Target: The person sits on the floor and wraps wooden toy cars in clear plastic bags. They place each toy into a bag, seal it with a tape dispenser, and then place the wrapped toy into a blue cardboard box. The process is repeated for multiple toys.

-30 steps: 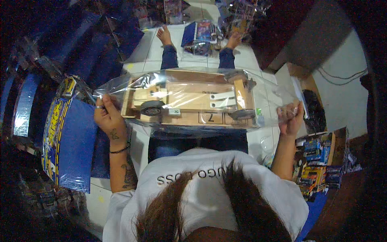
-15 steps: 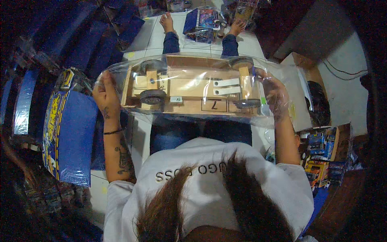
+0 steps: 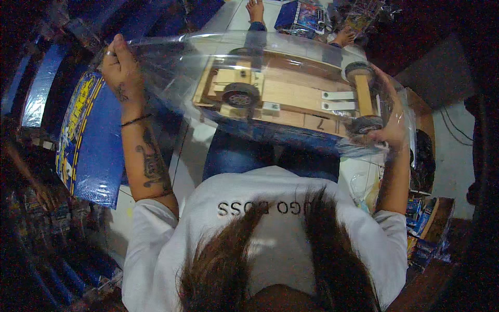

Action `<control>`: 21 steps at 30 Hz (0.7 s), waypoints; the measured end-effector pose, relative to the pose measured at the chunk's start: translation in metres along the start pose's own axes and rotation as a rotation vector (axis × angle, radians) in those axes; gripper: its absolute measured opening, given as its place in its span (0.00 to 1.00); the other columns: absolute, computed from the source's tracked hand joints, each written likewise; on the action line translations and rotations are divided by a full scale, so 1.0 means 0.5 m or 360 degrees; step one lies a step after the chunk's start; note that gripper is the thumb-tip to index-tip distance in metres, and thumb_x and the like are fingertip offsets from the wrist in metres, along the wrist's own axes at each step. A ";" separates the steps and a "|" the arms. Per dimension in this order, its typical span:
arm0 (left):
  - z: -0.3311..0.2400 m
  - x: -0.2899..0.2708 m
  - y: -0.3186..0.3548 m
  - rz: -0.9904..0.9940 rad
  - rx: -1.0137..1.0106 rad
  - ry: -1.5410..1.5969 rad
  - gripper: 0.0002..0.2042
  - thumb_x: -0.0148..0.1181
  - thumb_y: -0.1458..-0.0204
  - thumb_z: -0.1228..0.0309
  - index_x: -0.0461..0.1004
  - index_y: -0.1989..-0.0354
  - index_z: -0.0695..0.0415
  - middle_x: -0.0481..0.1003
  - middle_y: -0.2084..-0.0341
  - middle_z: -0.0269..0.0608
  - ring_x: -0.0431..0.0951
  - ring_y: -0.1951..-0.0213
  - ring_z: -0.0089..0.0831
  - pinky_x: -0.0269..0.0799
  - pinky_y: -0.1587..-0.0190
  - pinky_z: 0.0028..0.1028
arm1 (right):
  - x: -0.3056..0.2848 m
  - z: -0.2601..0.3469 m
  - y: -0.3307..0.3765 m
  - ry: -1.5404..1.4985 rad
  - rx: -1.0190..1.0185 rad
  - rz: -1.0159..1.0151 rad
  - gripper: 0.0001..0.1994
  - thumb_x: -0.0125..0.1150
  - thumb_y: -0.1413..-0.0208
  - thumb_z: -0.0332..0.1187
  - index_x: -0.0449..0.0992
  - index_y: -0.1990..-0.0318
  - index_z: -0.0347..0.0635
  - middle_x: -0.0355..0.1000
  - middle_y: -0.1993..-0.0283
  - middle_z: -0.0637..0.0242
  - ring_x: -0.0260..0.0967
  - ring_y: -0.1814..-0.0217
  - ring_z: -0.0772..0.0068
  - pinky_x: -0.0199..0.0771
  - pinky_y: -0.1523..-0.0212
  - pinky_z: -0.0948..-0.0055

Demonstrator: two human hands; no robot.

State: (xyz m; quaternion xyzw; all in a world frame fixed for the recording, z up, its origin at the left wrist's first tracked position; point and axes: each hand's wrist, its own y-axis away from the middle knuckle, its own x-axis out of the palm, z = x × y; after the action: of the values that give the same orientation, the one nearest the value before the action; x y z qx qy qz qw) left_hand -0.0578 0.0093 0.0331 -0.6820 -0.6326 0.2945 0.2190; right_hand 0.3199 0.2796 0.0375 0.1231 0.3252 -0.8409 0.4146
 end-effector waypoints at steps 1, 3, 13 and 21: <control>0.003 -0.003 -0.001 0.0048 -0.0023 0.0066 0.20 0.47 0.37 0.57 0.63 0.82 0.52 0.59 0.85 0.23 0.56 0.79 0.13 0.49 0.78 0.21 | -0.007 -0.015 0.001 0.0083 -0.0003 0.0025 0.63 0.77 0.84 0.61 0.57 0.35 0.39 0.55 0.33 0.55 0.52 0.31 0.56 0.46 0.31 0.60; 0.015 -0.007 0.002 0.0130 0.0102 -0.0113 0.20 0.46 0.37 0.58 0.64 0.81 0.53 0.59 0.85 0.22 0.56 0.79 0.13 0.49 0.78 0.21 | -0.023 -0.040 0.011 0.0307 -0.0050 0.0180 0.63 0.76 0.84 0.63 0.57 0.35 0.38 0.54 0.32 0.55 0.50 0.30 0.56 0.46 0.31 0.59; 0.062 0.009 0.057 -0.0080 -0.0231 0.0260 0.16 0.46 0.36 0.62 0.70 0.75 0.55 0.62 0.83 0.22 0.57 0.78 0.12 0.49 0.78 0.19 | -0.037 0.021 0.058 0.0591 0.0116 0.0437 0.66 0.76 0.85 0.58 0.51 0.32 0.38 0.50 0.30 0.54 0.44 0.27 0.54 0.40 0.29 0.60; 0.061 0.006 0.065 -0.0106 -0.0052 0.0044 0.19 0.46 0.37 0.59 0.67 0.79 0.57 0.61 0.84 0.25 0.56 0.78 0.16 0.50 0.78 0.24 | -0.041 0.018 0.067 -0.0850 0.0360 -0.0002 0.41 0.54 0.52 0.58 0.62 0.39 0.33 0.61 0.38 0.53 0.55 0.35 0.59 0.47 0.33 0.64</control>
State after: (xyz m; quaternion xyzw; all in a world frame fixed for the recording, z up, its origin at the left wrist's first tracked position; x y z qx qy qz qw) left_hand -0.0545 0.0066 -0.0111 -0.6681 -0.6565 0.2673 0.2263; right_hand 0.3594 0.2716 0.0392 -0.0575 0.1087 -0.8748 0.4686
